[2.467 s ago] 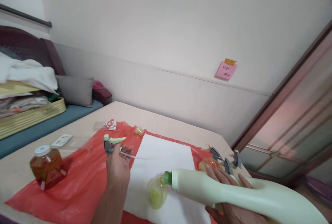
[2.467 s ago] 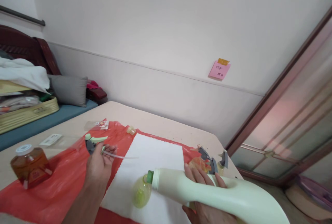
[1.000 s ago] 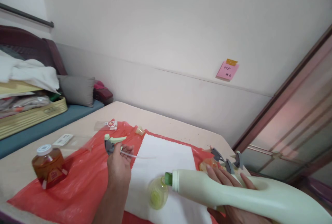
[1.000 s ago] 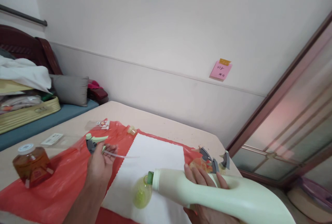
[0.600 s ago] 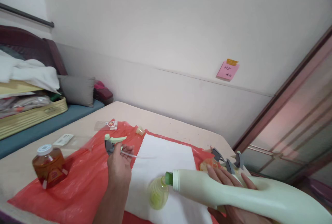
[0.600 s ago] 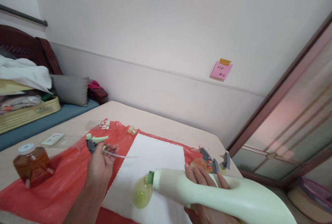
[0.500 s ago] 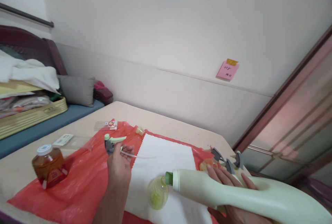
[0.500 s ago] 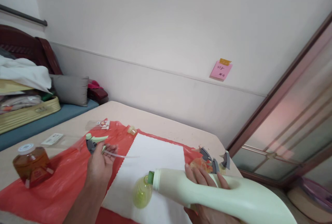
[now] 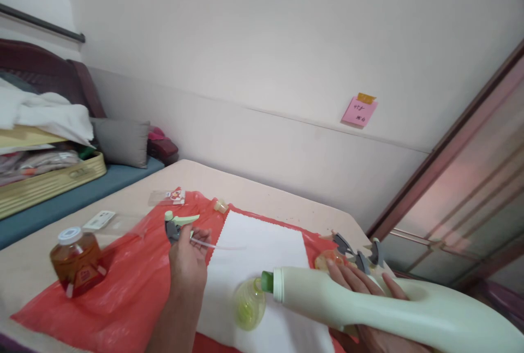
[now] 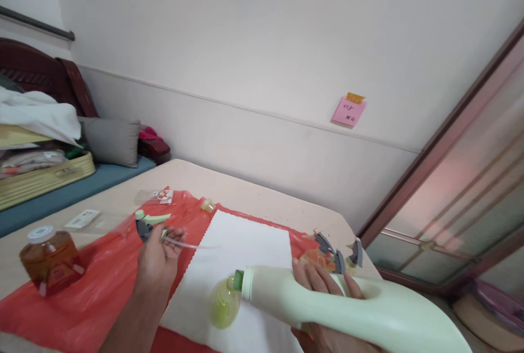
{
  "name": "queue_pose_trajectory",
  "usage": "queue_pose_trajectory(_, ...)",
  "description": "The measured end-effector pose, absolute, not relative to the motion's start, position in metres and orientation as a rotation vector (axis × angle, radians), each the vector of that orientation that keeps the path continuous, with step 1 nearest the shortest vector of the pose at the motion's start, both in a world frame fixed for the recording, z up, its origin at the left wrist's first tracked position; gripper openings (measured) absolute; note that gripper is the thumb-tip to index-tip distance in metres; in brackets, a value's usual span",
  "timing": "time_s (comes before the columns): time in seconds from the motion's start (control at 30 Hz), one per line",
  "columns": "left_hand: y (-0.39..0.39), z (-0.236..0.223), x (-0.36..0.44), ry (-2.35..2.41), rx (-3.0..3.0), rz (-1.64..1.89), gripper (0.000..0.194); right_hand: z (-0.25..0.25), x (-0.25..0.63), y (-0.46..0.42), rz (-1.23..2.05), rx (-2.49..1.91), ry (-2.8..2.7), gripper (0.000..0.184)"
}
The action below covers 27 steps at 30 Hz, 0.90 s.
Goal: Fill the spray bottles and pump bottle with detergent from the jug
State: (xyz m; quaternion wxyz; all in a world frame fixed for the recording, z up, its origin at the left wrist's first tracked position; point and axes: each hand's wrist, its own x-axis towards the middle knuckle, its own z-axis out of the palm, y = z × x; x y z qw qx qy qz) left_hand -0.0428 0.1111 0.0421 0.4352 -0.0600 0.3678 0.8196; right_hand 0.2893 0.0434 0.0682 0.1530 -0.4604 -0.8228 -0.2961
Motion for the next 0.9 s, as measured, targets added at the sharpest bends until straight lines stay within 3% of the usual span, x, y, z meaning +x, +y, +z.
queue_pose_trajectory(0.13,0.1104,0.0425,-0.0425,0.910,-0.148,2.045,0.021,0.0697,0.2879,0.0415,-0.835,-1.324,-2.361,0.079)
queue_pose_trajectory(0.9,0.1117,0.0399,-0.0440,0.924,-0.132,2.046,0.020,0.0743,0.2858,0.0391,-0.826,-1.345,-2.352,0.089)
